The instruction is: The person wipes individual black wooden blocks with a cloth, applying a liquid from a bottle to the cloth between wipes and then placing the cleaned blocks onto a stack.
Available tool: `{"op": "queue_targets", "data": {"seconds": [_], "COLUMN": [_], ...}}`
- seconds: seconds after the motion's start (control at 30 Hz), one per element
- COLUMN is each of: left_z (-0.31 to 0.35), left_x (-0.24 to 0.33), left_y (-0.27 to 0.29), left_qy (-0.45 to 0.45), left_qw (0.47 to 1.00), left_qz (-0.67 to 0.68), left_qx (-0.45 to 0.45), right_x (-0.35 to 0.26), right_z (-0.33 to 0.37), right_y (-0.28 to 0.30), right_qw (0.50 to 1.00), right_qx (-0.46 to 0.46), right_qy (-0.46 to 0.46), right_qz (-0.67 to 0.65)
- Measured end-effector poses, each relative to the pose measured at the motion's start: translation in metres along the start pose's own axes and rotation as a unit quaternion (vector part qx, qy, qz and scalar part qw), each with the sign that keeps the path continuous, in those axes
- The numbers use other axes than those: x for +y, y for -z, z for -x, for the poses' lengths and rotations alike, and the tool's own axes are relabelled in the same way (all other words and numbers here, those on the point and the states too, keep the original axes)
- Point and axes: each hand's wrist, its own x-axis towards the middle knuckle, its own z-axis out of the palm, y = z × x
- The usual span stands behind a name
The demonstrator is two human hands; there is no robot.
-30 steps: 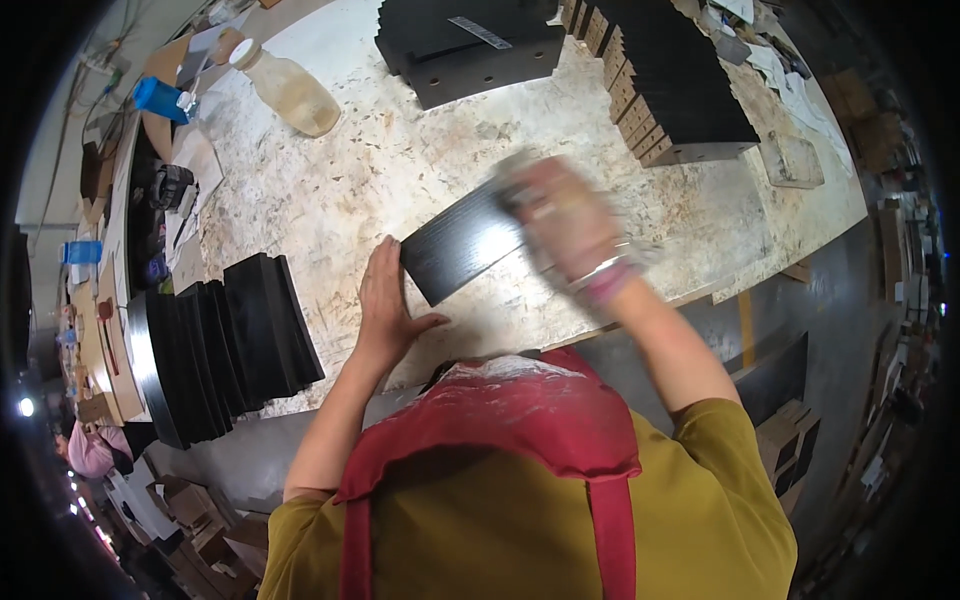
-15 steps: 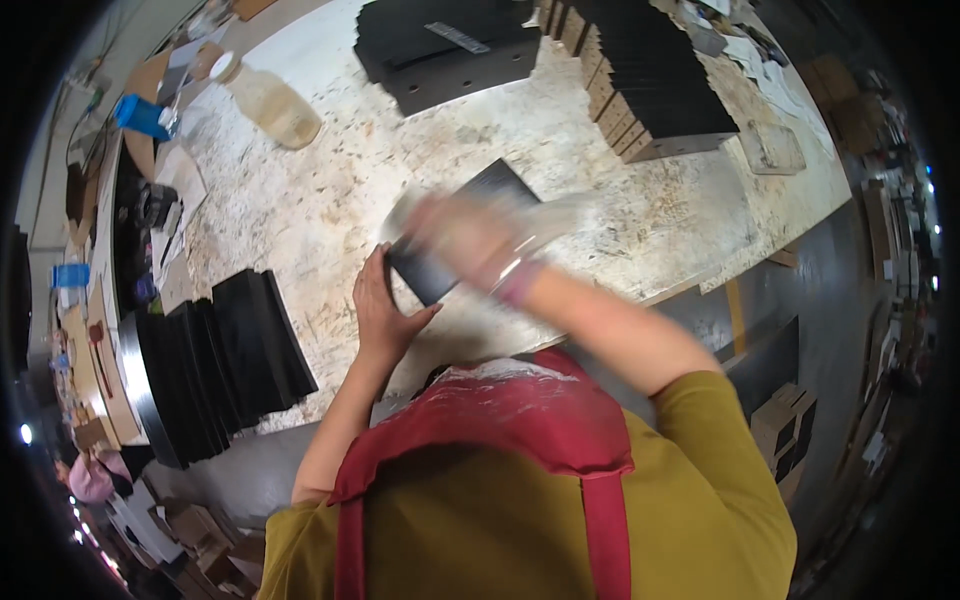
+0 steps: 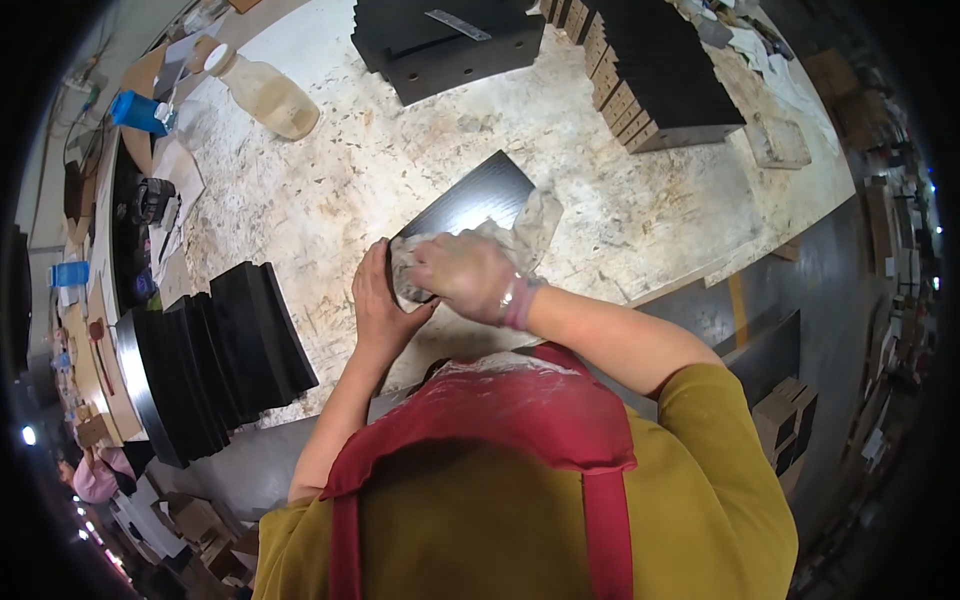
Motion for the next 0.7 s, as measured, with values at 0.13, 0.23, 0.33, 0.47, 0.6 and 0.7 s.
{"op": "queue_targets", "data": {"seconds": [0.13, 0.23, 0.33, 0.47, 0.6, 0.7], "left_z": [0.0, -0.003, 0.0, -0.001, -0.003, -0.016], "left_x": [0.004, 0.006, 0.002, 0.004, 0.009, 0.014], "left_y": [0.003, 0.003, 0.0, 0.0, 0.008, 0.017], "left_qy": [-0.003, -0.021, -0.008, 0.001, 0.01, 0.018], "left_qw": [0.999, 0.999, 0.999, 1.0, 0.998, 0.995], "left_qz": [-0.032, -0.043, -0.04, -0.03, -0.041, -0.033], "left_qx": [-0.002, 0.002, -0.001, -0.004, -0.04, -0.091], "right_x": [0.083, 0.134, 0.051, 0.006, 0.118, 0.151], "right_z": [0.005, 0.008, -0.002, 0.02, 0.014, 0.017], "right_y": [0.012, 0.042, 0.026, -0.002, 0.029, 0.04], "right_qw": [0.981, 0.971, 0.982, 0.995, 0.978, 0.97], "right_qx": [0.157, 0.2, 0.181, 0.07, 0.171, 0.165], "right_qy": [-0.11, -0.127, 0.038, 0.065, -0.112, -0.169], "right_qz": [-0.031, 0.02, -0.04, 0.008, 0.039, -0.049]}}
